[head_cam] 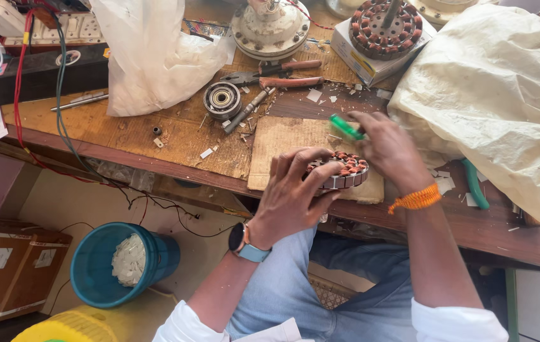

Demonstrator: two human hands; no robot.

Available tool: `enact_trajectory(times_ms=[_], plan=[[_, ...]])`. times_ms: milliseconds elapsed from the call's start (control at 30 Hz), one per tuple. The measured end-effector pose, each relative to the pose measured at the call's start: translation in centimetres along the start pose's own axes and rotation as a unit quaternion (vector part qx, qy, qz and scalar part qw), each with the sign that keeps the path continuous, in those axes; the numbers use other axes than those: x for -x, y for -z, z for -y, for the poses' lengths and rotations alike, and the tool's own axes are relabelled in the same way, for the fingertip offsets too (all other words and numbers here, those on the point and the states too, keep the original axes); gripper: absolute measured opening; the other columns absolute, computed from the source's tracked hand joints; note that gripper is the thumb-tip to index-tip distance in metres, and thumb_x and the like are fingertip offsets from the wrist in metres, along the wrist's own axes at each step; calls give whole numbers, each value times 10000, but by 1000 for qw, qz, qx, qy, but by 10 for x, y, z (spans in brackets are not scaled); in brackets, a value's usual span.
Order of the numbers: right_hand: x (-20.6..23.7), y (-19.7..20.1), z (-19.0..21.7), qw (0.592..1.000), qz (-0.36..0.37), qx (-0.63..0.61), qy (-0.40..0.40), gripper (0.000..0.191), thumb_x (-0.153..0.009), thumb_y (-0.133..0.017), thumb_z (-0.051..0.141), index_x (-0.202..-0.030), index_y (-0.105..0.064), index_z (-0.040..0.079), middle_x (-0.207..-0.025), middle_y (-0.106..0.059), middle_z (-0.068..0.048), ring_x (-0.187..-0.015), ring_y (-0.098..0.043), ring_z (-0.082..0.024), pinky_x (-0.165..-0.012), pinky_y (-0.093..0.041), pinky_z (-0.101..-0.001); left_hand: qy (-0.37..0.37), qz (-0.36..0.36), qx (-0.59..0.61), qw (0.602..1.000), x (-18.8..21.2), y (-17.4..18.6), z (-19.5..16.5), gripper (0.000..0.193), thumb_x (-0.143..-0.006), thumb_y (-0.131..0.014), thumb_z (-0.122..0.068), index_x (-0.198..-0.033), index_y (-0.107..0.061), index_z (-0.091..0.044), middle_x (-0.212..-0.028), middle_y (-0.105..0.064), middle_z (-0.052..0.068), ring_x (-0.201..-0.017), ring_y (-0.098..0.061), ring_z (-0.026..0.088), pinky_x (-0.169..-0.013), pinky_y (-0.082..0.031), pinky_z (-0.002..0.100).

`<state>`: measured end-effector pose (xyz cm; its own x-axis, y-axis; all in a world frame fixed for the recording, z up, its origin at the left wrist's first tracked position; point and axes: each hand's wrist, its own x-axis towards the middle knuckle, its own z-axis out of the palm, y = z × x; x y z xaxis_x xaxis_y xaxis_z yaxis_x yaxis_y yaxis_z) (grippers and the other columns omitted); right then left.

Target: The person inserts small white insulating pieces into the slots of a circular copper-wound stator and uses a green screwdriver to press them in. The person rotates the stator to access different slots and repeats the insertion process throughout the clip.

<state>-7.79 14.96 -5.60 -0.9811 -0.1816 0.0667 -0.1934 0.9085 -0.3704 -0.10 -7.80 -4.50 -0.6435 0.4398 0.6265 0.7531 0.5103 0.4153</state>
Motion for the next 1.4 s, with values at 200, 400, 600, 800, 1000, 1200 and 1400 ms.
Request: enact_trajectory(times_ms=[200,400,600,800,1000,1200,1400], plan=[[78,14,-9,878,-243,-412,20,200,-1008,-751,-15,-1175,-642,-12,-1117,-690,-131,-1057,-693,-253,-973,-611,-387,-10,-16,39,999,-10,-12,22,438,-915,-801,-242,-1313,-625,-191,-1309,-622,29,-1238,-574,278,-1057,-426,425],[114,-17,2,774,-303,-545,109,219,-1001,-768,-9,-1138,-599,7,-1041,-732,-151,-1009,-751,-257,-955,-649,-388,12,-47,69,996,-23,-32,32,387,-905,-807,-255,-1255,-650,-205,-1237,-655,3,-1136,-605,251,-1004,-430,423],[107,-32,27,805,-302,-508,42,246,-960,-752,-33,-1154,-606,9,-1075,-725,-191,-1043,-747,-289,-948,-622,-375,25,-29,84,996,-22,-23,31,404,-896,-800,-264,-1264,-649,-200,-1247,-650,22,-1162,-601,271,-1015,-439,427],[106,-27,51,842,-285,-450,81,196,-987,-726,-43,-1134,-624,37,-1123,-727,-166,-1112,-741,-275,-975,-623,-340,33,-4,103,994,-17,-11,32,426,-913,-795,-255,-1300,-633,-185,-1261,-629,45,-1182,-585,283,-1046,-471,426],[100,-22,71,884,-298,-351,82,263,-900,-781,-20,-1127,-659,30,-1108,-697,-161,-1057,-726,-233,-914,-621,-309,40,-19,84,995,-15,-3,35,453,-856,-815,-230,-1275,-645,-217,-1248,-642,14,-1149,-596,258,-1006,-434,416],[87,-49,79,829,-346,-440,-7,265,-959,-790,10,-1170,-631,-18,-1055,-732,-164,-1033,-756,-247,-932,-616,-306,62,-42,81,994,-16,-7,46,460,-840,-845,-248,-1256,-648,-235,-1217,-642,-22,-1157,-601,232,-1020,-415,417],[76,-72,87,815,-391,-425,52,220,-1032,-755,99,-1129,-579,9,-1080,-745,-188,-1075,-752,-268,-1004,-606,-333,63,-25,80,994,-20,-9,60,501,-786,-842,-211,-1249,-652,-211,-1213,-646,-2,-1137,-596,245,-994,-407,428]])
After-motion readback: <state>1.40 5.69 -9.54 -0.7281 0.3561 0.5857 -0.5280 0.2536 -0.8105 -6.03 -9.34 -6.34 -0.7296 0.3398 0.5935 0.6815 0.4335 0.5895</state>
